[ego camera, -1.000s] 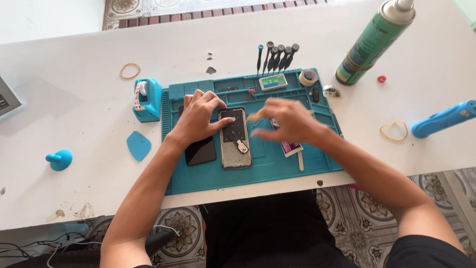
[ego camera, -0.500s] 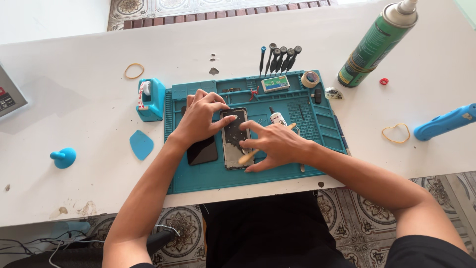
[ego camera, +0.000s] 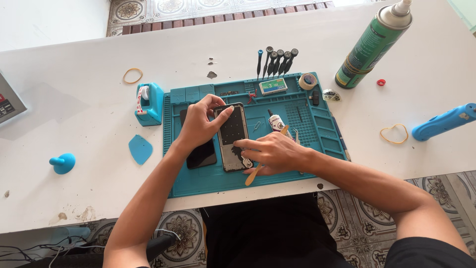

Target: The person uses a wooden stick to pry open a smartphone, then removes the back cover and battery. They place the components on a blue mat and use a screwdriver to remove screws from the phone's frame.

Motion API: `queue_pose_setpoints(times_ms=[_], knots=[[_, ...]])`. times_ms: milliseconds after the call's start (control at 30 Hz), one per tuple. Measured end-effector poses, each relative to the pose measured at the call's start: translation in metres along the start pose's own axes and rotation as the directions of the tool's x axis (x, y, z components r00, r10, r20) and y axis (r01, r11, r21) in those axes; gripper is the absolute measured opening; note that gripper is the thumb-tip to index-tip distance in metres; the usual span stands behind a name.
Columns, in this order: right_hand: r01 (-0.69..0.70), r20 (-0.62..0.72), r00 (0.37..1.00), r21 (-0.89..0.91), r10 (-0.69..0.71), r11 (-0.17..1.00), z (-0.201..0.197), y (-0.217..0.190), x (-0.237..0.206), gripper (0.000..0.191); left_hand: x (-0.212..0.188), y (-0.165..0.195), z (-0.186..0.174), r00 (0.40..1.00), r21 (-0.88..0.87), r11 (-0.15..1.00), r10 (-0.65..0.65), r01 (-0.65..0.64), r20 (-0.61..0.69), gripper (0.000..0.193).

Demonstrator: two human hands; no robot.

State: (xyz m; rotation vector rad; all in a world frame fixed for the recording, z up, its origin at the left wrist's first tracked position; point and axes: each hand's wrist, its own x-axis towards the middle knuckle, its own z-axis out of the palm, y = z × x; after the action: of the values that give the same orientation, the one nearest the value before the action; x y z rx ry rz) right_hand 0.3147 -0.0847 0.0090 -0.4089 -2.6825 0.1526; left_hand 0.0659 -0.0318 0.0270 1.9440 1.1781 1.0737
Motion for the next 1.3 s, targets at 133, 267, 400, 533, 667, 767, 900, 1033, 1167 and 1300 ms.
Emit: queue_pose_setpoints(times_ms=[133, 267, 400, 533, 667, 767, 900, 1033, 1167, 1300], knots=[[-0.06, 0.04, 0.997, 0.03, 0.058, 0.998, -0.005, 0.0, 0.001, 0.043, -0.002, 0.008, 0.005, 0.975, -0.212, 0.953, -0.221, 0.216, 0.001, 0.036], [-0.136, 0.078, 0.989, 0.081, 0.129, 0.987, -0.013, 0.003, 0.003, 0.042, -0.002, 0.005, 0.011, 0.964, -0.482, 0.837, -0.255, 0.26, 0.078, 0.037], [-0.198, 0.113, 0.977, 0.153, 0.182, 0.968, -0.019, 0.004, 0.007, 0.055, -0.003, 0.0, 0.017, 0.959, -0.493, 0.822, -0.233, 0.284, 0.165, 0.034], [-0.249, 0.17, 0.96, 0.141, 0.224, 0.958, -0.022, 0.005, 0.011, 0.063, -0.002, 0.002, 0.018, 0.936, -0.454, 0.823, -0.253, 0.341, 0.245, 0.04], [-0.249, 0.168, 0.96, 0.149, 0.223, 0.957, -0.024, 0.009, 0.013, 0.062, 0.0, 0.007, 0.017, 0.901, -0.439, 0.796, -0.295, 0.416, 0.317, 0.056], [-0.248, 0.143, 0.964, 0.158, 0.226, 0.956, -0.024, 0.013, 0.014, 0.058, 0.002, 0.007, 0.014, 0.9, -0.435, 0.8, -0.287, 0.413, 0.327, 0.06], [-0.259, 0.114, 0.962, 0.101, 0.248, 0.96, -0.022, 0.021, 0.013, 0.06, 0.005, 0.001, 0.015, 0.906, -0.431, 0.808, -0.286, 0.403, 0.311, 0.056], [-0.247, 0.066, 0.968, 0.079, 0.242, 0.966, -0.017, 0.031, 0.011, 0.061, 0.012, -0.01, 0.019, 0.91, -0.438, 0.805, -0.289, 0.399, 0.298, 0.052], [-0.275, 0.061, 0.96, 0.021, 0.273, 0.961, -0.012, 0.044, 0.011, 0.058, 0.019, -0.02, 0.02, 0.91, -0.438, 0.805, -0.289, 0.4, 0.298, 0.05], [-0.319, 0.028, 0.948, 0.029, 0.318, 0.947, -0.011, 0.052, 0.013, 0.058, 0.024, -0.025, 0.021, 0.906, -0.423, 0.809, -0.303, 0.409, 0.296, 0.051]])
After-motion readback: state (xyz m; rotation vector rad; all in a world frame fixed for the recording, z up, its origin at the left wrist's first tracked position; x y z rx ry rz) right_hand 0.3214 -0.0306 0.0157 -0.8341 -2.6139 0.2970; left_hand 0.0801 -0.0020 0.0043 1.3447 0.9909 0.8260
